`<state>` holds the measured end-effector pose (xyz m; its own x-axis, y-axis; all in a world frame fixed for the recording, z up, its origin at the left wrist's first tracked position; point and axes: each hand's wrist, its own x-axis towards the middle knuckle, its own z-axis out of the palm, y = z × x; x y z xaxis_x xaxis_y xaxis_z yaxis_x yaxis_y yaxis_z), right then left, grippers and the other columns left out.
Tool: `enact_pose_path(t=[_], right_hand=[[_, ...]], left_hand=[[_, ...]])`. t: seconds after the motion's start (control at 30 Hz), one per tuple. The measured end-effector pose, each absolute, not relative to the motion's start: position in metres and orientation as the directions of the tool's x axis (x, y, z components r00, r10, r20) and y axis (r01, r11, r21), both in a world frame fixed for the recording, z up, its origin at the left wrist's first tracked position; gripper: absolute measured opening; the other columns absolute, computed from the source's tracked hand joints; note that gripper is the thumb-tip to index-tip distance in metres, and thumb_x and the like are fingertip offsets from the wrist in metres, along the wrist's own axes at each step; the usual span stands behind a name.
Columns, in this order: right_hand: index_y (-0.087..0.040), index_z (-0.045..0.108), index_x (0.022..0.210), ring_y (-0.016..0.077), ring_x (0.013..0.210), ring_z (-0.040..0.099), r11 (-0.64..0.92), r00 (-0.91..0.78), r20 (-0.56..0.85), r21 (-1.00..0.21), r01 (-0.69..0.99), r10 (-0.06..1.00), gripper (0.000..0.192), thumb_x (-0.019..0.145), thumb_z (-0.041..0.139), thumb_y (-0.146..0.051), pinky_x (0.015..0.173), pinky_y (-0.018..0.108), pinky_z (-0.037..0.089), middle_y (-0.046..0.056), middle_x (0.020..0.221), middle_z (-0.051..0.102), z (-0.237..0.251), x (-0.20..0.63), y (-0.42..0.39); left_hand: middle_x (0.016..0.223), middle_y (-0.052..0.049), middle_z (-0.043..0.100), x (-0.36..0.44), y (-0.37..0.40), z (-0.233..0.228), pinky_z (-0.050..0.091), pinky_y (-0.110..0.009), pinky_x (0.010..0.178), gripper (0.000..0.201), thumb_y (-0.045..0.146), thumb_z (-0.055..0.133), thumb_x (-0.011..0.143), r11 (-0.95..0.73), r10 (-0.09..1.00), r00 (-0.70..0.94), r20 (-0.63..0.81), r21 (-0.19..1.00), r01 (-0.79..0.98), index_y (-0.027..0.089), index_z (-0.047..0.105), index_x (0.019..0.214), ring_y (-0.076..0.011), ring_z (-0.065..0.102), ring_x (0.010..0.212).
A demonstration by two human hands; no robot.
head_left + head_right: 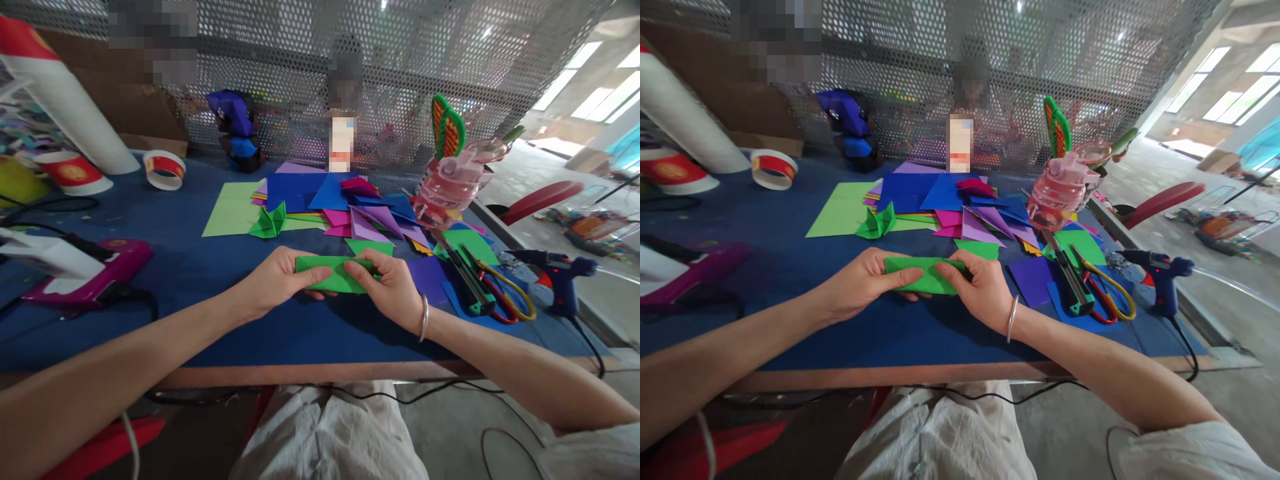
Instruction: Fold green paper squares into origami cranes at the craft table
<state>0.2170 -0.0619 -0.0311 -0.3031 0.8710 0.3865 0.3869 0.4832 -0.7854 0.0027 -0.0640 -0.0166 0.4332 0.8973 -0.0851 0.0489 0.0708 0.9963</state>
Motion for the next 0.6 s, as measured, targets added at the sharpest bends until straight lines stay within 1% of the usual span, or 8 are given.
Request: enact_pose_path(t=[0.1, 0.2, 0.27, 0.33, 0.43, 0.53, 0.6], right_hand=[[-0.019, 0.061, 0.074, 0.0086, 0.052, 0.048, 0.473, -0.342, 0.351, -0.785, 0.399, 0.872, 0.032, 0.095, 0.062, -0.043, 0.054, 0.023, 0.033, -0.006, 0.055, 0.055, -0.03, 0.216, -0.063], [-0.019, 0.06, 0.073, 0.0081, 0.051, 0.047, 0.438, -0.421, 0.257, -0.794, 0.421, 0.87, 0.033, 0.095, 0.062, -0.044, 0.054, 0.022, 0.032, -0.006, 0.054, 0.053, -0.029, 0.216, -0.066], [-0.019, 0.057, 0.07, 0.0084, 0.052, 0.048, 0.419, -0.478, 0.185, -0.79, 0.448, 0.859, 0.036, 0.095, 0.06, -0.045, 0.054, 0.022, 0.032, -0.006, 0.054, 0.051, -0.028, 0.216, -0.067], [-0.019, 0.055, 0.069, 0.0087, 0.053, 0.048, 0.417, -0.511, 0.134, -0.763, 0.494, 0.849, 0.038, 0.095, 0.058, -0.046, 0.055, 0.023, 0.03, -0.006, 0.054, 0.049, -0.028, 0.217, -0.067], [-0.019, 0.052, 0.067, 0.0087, 0.053, 0.043, 0.424, -0.502, 0.084, -0.665, 0.615, 0.861, 0.038, 0.096, 0.059, -0.043, 0.056, 0.025, 0.025, -0.006, 0.053, 0.045, -0.025, 0.217, -0.066], [-0.019, 0.055, 0.068, 0.009, 0.054, 0.037, 0.412, -0.471, 0.028, -0.533, 0.739, 0.882, 0.034, 0.096, 0.061, -0.036, 0.057, 0.026, 0.022, -0.007, 0.054, 0.042, -0.022, 0.214, -0.065], [-0.019, 0.059, 0.071, 0.0095, 0.055, 0.036, 0.413, -0.46, 0.003, -0.447, 0.794, 0.888, 0.029, 0.096, 0.063, -0.033, 0.058, 0.027, 0.021, -0.007, 0.056, 0.041, -0.021, 0.211, -0.066]], left_hand=[[0.068, 0.0, 0.072, -0.001, -0.064, -0.016, 0.05, -0.022, 0.057, 0.03, 0.046, 0.08, 0.074, -0.007, 0.912, 0.405, -0.07, 0.983, 0.184, 0.017, 0.079, 0.08, -0.0129, 0.062, 0.062], [0.061, 0.002, 0.062, -0.007, -0.065, -0.013, 0.038, -0.022, 0.052, 0.03, 0.047, 0.073, 0.078, -0.136, 0.887, 0.455, -0.08, 0.895, 0.424, 0.017, 0.078, 0.08, -0.0113, 0.051, 0.056], [0.066, 0.002, 0.062, -0.01, -0.067, -0.012, 0.039, -0.024, 0.055, 0.029, 0.045, 0.069, 0.08, -0.25, 0.858, 0.509, -0.066, 0.812, 0.528, 0.018, 0.077, 0.082, -0.0126, 0.053, 0.06], [0.077, 0.001, 0.068, -0.011, -0.068, -0.013, 0.042, -0.026, 0.063, 0.026, 0.043, 0.066, 0.082, -0.372, 0.847, 0.531, 0.014, 0.731, 0.573, 0.019, 0.076, 0.084, -0.015, 0.059, 0.069], [0.085, 0.0, 0.071, -0.01, -0.07, -0.017, 0.043, -0.029, 0.069, 0.024, 0.041, 0.065, 0.085, -0.439, 0.839, 0.54, 0.058, 0.658, 0.611, 0.02, 0.074, 0.09, -0.0172, 0.064, 0.075], [0.086, 0.002, 0.07, -0.01, -0.07, -0.023, 0.043, -0.03, 0.069, 0.029, 0.039, 0.069, 0.085, -0.448, 0.854, 0.515, 0.071, 0.601, 0.662, 0.021, 0.069, 0.108, -0.0177, 0.064, 0.074], [0.092, 0.0, 0.068, -0.01, -0.07, -0.025, 0.046, -0.032, 0.075, 0.031, 0.035, 0.074, 0.083, -0.498, 0.851, 0.505, 0.142, 0.522, 0.692, 0.02, 0.065, 0.109, -0.0203, 0.063, 0.083]])
